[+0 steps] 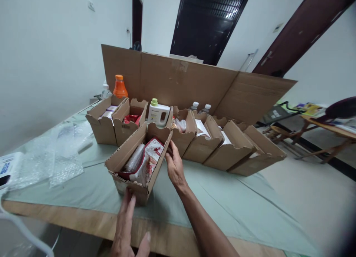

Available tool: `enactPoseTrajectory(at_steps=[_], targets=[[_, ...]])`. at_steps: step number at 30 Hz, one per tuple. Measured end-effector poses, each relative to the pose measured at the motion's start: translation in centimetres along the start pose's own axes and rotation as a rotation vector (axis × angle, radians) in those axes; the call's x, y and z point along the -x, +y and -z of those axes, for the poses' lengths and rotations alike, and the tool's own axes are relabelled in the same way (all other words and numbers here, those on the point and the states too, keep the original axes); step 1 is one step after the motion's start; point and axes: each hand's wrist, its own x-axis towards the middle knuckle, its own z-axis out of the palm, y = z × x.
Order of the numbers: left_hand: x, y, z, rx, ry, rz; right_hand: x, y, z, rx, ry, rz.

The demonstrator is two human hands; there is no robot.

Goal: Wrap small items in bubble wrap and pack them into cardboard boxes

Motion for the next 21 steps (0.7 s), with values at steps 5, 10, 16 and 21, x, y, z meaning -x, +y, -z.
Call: enactPoseTrajectory(at_steps=[5,10,16,21], targets=[[-0.3,-0.3,0.4,-0.039,-0.015,-0.011,0.0,0.8,-1.0,0.049,0.051,0.038],[-0.6,-0.6,0.2,-0.055,-0.044,-0.031,-0.9,1.0,-1.8,-0.003,0.053,0.050],[-1.0,-1.3,-0.7,-0.027,-0.042,-0.013,-0.7,3.1,-1.9,-0.053,0.077,-0.010],[-3.2,-0.5,-1.6,-0.002,-0.070,0.046,0.2,6.3,-1.7,-0.057,0.097,-0.136]])
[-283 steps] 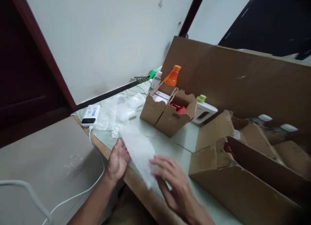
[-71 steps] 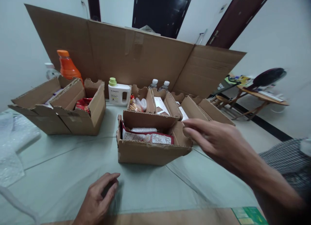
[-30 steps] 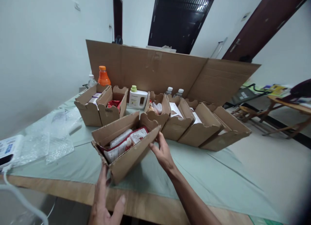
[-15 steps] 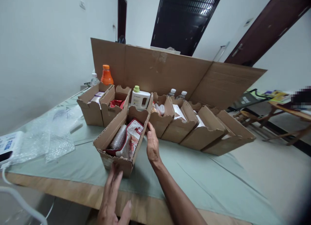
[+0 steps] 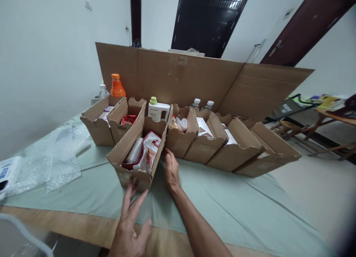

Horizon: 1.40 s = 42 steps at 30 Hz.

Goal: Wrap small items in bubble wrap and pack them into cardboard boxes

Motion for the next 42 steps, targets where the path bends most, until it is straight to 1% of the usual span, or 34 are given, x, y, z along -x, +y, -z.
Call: enactPoseTrajectory(at_steps=[3,7,10,12,15,19,22,24,25,28,29,31,32,34,36,38,39,40,42], targets=[[-2.5,0.4,-0.8,0.046,-0.071,0.049,0.2,0.9,-0.1,-0.007,0.021,-0.037],[-7.0,0.5,-2.7,0.139,-0.137,0.132,0.4,1.5,-0.6,-0.026,0.057,-0.049],[-10.3,0.4,-4.3,0.179,-0.167,0.146,0.4,1.9,-0.7,-0.045,0.092,-0.056],[-12.0,0.2,-5.3,0.181,-0.178,0.139,0.2,2.1,-0.7,-0.058,0.107,-0.061],[-13.8,-0.1,-6.2,0.165,-0.145,0.121,0.1,2.4,-0.6,-0.072,0.108,-0.069],[-14.8,-0.4,-7.0,0.145,-0.112,0.089,0.1,2.4,-0.6,-0.071,0.104,-0.077],[-14.4,-0.1,-6.8,0.125,-0.131,0.097,0.0,2.1,-0.5,-0.065,0.099,-0.080],[-13.4,0.1,-6.0,0.101,-0.153,0.087,-0.1,2.0,-0.5,-0.061,0.088,-0.081],[-12.6,0.1,-5.3,0.085,-0.163,0.073,-0.1,1.9,-0.5,-0.057,0.080,-0.079],[-9.8,-0.8,-2.1,0.014,-0.157,0.043,0.3,1.7,-0.4,-0.021,0.048,-0.063],[-8.7,-1.5,-0.8,-0.025,-0.131,0.052,0.6,1.4,-0.4,-0.004,0.035,-0.052],[-6.7,-3.1,1.8,-0.123,-0.039,0.079,1.3,0.2,-0.7,0.029,0.004,-0.020],[-5.8,-4.1,3.1,-0.177,0.013,0.086,1.6,-0.8,-0.9,0.040,-0.011,0.000],[-4.2,-6.0,5.0,-0.272,0.103,0.079,1.7,-3.5,-1.9,0.059,-0.057,0.079],[-3.2,-7.6,6.2,-0.345,0.162,0.054,0.8,-7.0,-3.5,0.109,-0.127,0.202],[-2.6,-8.9,6.7,-0.405,0.204,0.015,-1.1,-10.4,-5.5,0.234,-0.210,0.308],[-2.4,-9.4,6.7,-0.428,0.219,-0.009,-2.4,-11.8,-6.6,0.328,-0.248,0.327],[-2.4,-9.8,6.7,-0.446,0.234,-0.032,-3.7,-13.0,-7.5,0.429,-0.277,0.320],[-2.3,-10.1,6.5,-0.458,0.268,-0.065,-6.2,-14.5,-9.2,0.602,-0.314,0.281]])
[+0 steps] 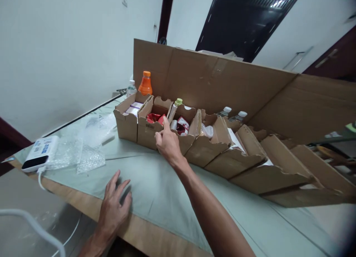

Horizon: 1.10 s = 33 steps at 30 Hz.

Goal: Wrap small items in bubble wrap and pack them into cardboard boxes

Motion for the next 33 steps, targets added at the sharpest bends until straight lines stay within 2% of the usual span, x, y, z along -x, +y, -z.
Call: enactPoseTrajectory(at_steps=[3,5,8,11,14,16,20,23,25,29,31,33], targets=[[0.0,0.1,0.1,0.034,0.053,0.024,-2.5,-0.5,-0.5,0.083,-0.030,-0.027],[-0.1,0.4,0.4,0.080,0.066,0.073,-2.5,-0.7,-0.8,0.075,-0.033,-0.008],[-0.1,0.6,0.8,0.182,0.047,0.245,0.2,-1.4,-0.8,0.050,-0.050,0.034],[0.0,0.4,0.6,0.335,0.056,0.458,5.4,-2.2,0.4,-0.032,-0.076,0.115],[0.0,0.2,0.5,0.492,0.063,0.540,11.4,-1.8,3.2,-0.205,-0.079,0.179],[0.0,0.3,0.8,0.546,0.040,0.554,14.6,-0.3,6.1,-0.279,-0.038,0.136],[0.1,1.7,2.0,0.622,-0.057,0.531,18.8,4.8,12.0,-0.269,0.130,-0.027],[1.0,3.4,2.5,0.716,-0.168,0.502,22.3,8.9,14.2,-0.229,0.315,-0.128],[2.2,4.2,2.4,0.728,-0.260,0.493,25.4,11.0,13.9,-0.234,0.351,-0.149],[4.0,5.2,1.9,0.641,-0.367,0.538,30.6,12.8,10.1,-0.130,0.174,-0.087],[3.5,6.0,1.5,0.652,-0.369,0.526,31.1,12.6,8.2,-0.086,0.154,-0.063],[2.0,7.4,0.8,0.722,-0.364,0.472,30.0,12.3,7.3,-0.088,0.184,-0.062]])
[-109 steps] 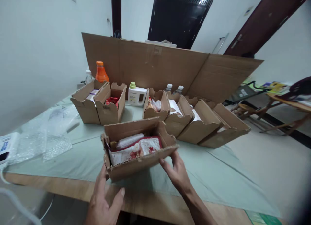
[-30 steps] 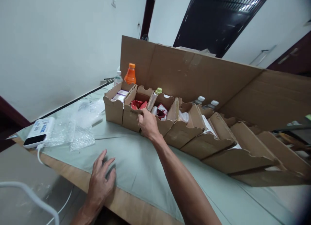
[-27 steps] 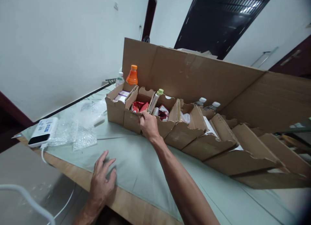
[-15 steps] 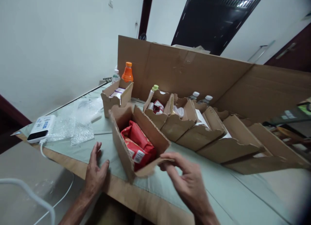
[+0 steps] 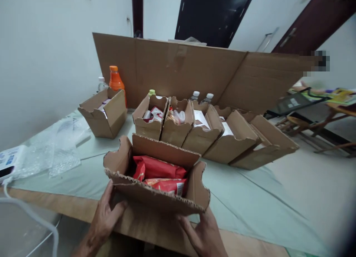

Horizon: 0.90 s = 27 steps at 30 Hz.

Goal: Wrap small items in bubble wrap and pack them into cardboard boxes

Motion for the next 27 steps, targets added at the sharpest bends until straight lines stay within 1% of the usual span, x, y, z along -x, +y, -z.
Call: enactPoseTrajectory(at_steps=[2,5,7,9,11,13,15,17,20,23,25,27], targets=[[-2.0,1.8,-1.7,0.059,-0.019,-0.063,-2.2,0.0,-0.3,-0.018,0.051,-0.019],[-5.8,4.3,-4.5,0.091,-0.027,-0.115,-6.2,1.0,0.3,-0.078,0.098,-0.074],[-7.9,5.0,-5.9,0.087,-0.062,-0.110,-8.0,2.2,0.5,-0.128,0.103,-0.131],[-9.1,4.6,-6.6,0.088,-0.103,-0.094,-8.7,3.5,0.2,-0.159,0.101,-0.193],[-9.3,3.5,-6.6,0.097,-0.109,-0.078,-8.4,4.6,-0.5,-0.175,0.090,-0.240],[-8.8,2.2,-6.1,0.083,-0.068,-0.052,-7.6,5.2,-1.1,-0.186,0.062,-0.283],[-8.2,1.5,-5.7,0.048,-0.019,-0.033,-6.9,5.4,-1.6,-0.189,0.031,-0.323],[-8.0,1.5,-5.7,0.022,-0.021,-0.046,-6.6,5.2,-1.8,-0.189,0.021,-0.351],[-8.6,2.2,-6.5,0.014,-0.045,-0.090,-7.0,4.9,-1.9,-0.185,0.044,-0.360],[-9.1,2.6,-7.2,-0.016,-0.035,-0.098,-7.3,5.2,-1.7,-0.182,0.055,-0.368],[-8.8,2.4,-6.8,-0.048,-0.043,-0.110,-7.0,5.6,-1.4,-0.171,0.063,-0.385],[-8.0,2.0,-5.4,-0.105,-0.040,-0.130,-6.2,5.9,-0.8,-0.117,0.091,-0.406]])
